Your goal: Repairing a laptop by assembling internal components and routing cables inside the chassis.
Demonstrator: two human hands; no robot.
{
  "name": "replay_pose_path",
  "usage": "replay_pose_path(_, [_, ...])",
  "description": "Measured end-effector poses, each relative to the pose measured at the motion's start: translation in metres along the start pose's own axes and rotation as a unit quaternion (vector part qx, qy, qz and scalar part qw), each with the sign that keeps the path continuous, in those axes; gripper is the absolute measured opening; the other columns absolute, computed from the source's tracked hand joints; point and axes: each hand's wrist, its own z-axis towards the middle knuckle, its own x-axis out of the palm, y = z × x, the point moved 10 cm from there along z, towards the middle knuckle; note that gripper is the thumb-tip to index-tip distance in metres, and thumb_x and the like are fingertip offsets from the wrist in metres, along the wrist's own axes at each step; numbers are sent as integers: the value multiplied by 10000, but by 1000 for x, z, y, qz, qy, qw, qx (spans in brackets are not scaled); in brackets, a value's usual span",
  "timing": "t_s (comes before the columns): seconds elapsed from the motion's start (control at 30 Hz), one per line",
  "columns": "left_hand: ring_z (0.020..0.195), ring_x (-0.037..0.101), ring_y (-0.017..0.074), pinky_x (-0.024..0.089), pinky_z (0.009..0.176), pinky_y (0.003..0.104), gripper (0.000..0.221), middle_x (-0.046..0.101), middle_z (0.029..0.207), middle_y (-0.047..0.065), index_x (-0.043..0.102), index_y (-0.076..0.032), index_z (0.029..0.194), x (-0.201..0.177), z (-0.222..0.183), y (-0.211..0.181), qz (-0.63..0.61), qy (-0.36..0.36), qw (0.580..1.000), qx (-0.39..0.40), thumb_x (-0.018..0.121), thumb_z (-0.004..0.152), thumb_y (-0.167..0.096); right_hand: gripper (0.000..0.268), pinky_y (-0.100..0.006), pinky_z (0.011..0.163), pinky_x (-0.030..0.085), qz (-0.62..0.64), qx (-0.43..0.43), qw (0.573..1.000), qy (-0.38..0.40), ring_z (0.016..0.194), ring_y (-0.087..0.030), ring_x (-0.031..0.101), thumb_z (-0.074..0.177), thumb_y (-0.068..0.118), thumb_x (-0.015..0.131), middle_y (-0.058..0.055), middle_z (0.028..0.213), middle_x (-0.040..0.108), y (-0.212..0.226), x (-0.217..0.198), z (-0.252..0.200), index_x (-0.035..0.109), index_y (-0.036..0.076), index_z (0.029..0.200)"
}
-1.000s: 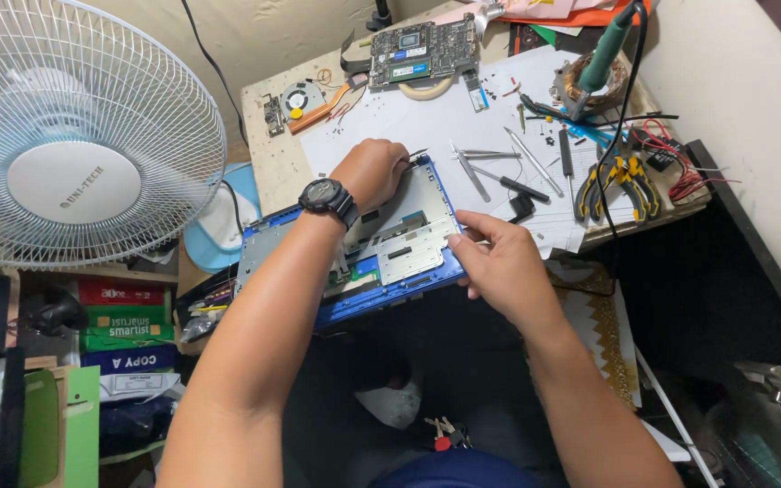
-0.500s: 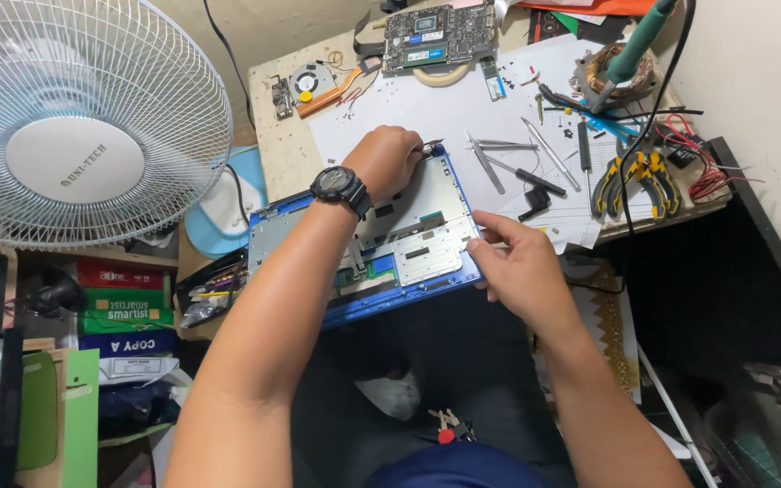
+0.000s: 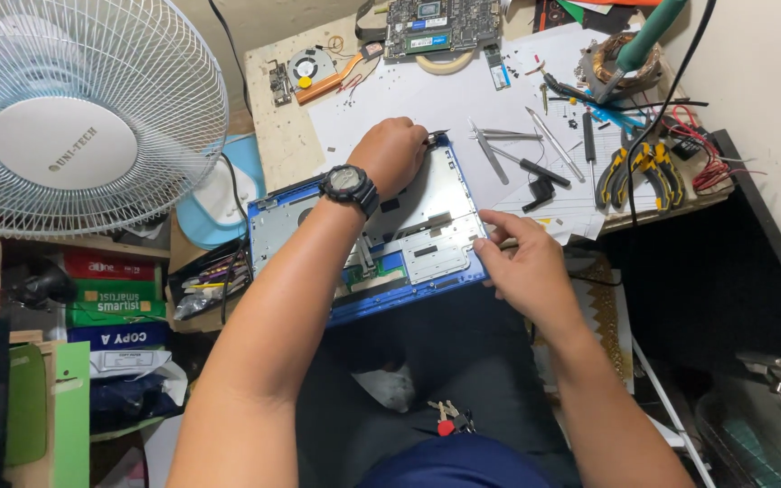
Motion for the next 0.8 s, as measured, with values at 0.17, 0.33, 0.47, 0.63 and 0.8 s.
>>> replay_pose_path(0.17, [932,648,365,538,833,464,151,675,922,178,713,-19,926,3,-3,-2,14,-17,1000,7,612,945,-129,381,-299,540,544,-101,-65,992,-43,604,-147,644,849,113,740,-59,937,652,8,-4,-4,726,77,1228])
replay_pose_path(0.33, [962,633,352,541,843,453,137,663,956,168,692,-22,943,4,-9,-4,42,-21,999,3,603,946,-127,378,-379,739,554,-210,-167,961,-59,783,-252,684,854,152,744,-136,926,677,24,-1,-11,722,79,1225])
replay_pose_path(0.47, [967,634,343,545,838,439,119,658,956,166,687,-23,938,4,-9,-5,49,-37,998,7,595,930,-98,371,-429,751,541,-284,-135,948,-48,790,-325,672,867,200,732,-161,860,666,28,1,-12,731,114,1228])
replay_pose_path(0.63, [984,630,339,552,843,433,115,655,970,164,686,-24,939,9,-11,-3,52,-52,997,4,580,907,-57,378,-464,742,536,-353,-154,923,-18,801,-363,672,863,228,744,-140,873,685,41,3,-13,733,138,1230])
replay_pose_path(0.8, [1007,621,332,557,833,416,142,646,997,160,695,-31,926,3,-16,-8,40,-66,997,0,572,857,-42,298,-435,856,541,-392,-265,880,-45,986,-323,661,902,95,698,-104,1044,684,80,12,-10,749,141,1192])
